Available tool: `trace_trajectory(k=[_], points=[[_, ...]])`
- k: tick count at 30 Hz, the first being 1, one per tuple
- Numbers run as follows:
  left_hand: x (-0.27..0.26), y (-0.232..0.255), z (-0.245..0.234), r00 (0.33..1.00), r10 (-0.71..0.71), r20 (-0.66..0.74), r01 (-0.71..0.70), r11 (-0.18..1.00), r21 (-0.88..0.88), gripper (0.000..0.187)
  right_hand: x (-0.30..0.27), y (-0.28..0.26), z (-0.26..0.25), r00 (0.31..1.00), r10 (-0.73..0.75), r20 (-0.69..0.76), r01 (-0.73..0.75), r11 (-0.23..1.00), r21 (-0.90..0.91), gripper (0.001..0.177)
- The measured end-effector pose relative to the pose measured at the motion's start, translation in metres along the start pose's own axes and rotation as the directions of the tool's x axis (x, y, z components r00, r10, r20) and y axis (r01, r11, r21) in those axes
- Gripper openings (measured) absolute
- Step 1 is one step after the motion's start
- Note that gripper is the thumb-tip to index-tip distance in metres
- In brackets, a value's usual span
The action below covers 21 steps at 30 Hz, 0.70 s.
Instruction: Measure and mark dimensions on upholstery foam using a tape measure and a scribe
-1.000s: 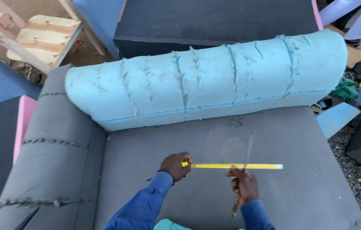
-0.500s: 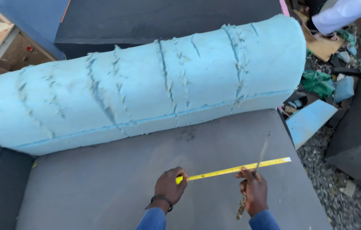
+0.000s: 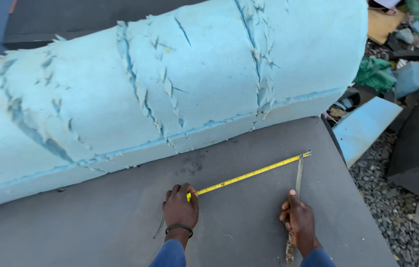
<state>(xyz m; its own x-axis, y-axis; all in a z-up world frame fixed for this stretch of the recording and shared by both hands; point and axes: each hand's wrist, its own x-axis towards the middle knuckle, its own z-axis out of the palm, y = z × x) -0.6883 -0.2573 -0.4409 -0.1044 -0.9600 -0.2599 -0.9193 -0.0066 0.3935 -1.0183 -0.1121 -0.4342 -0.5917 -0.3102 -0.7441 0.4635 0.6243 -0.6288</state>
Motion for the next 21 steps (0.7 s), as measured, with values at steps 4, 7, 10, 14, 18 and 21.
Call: trace_trajectory(k=[4,7,10,14,18,21], points=[[0.03,0.005,0.013,0.995,0.038,-0.091,-0.043,0.998,-0.055,0.011,0.018,0.008,0.002,0.999,-0.034,0.023,0.034,0.999,0.012,0.07],[0.072,-0.003,0.036,0.987,0.079,-0.138,-0.084,0.996,-0.031,0.011,0.042,0.019,-0.002,0.995,0.097,0.023,-0.097,0.995,0.018,0.074],[0.104,0.015,0.05,0.957,0.16,-0.242,-0.172,0.985,-0.028,0.009,0.029,-0.002,0.002,0.98,0.199,-0.025,-0.199,0.98,0.0,0.074],[0.123,0.061,0.065,0.924,0.219,-0.313,-0.247,0.968,-0.052,0.012,0.034,0.001,0.005,0.98,0.196,-0.041,-0.195,0.981,0.018,0.076],[0.127,0.103,0.092,0.917,0.218,-0.334,-0.254,0.965,-0.069,0.013,0.043,0.015,0.006,0.987,0.161,-0.012,-0.161,0.986,0.047,0.076],[0.122,0.116,0.105,0.895,0.233,-0.38,-0.249,0.968,0.009,0.019,0.033,0.007,0.009,0.986,0.164,-0.039,-0.162,0.986,0.043,0.077]])
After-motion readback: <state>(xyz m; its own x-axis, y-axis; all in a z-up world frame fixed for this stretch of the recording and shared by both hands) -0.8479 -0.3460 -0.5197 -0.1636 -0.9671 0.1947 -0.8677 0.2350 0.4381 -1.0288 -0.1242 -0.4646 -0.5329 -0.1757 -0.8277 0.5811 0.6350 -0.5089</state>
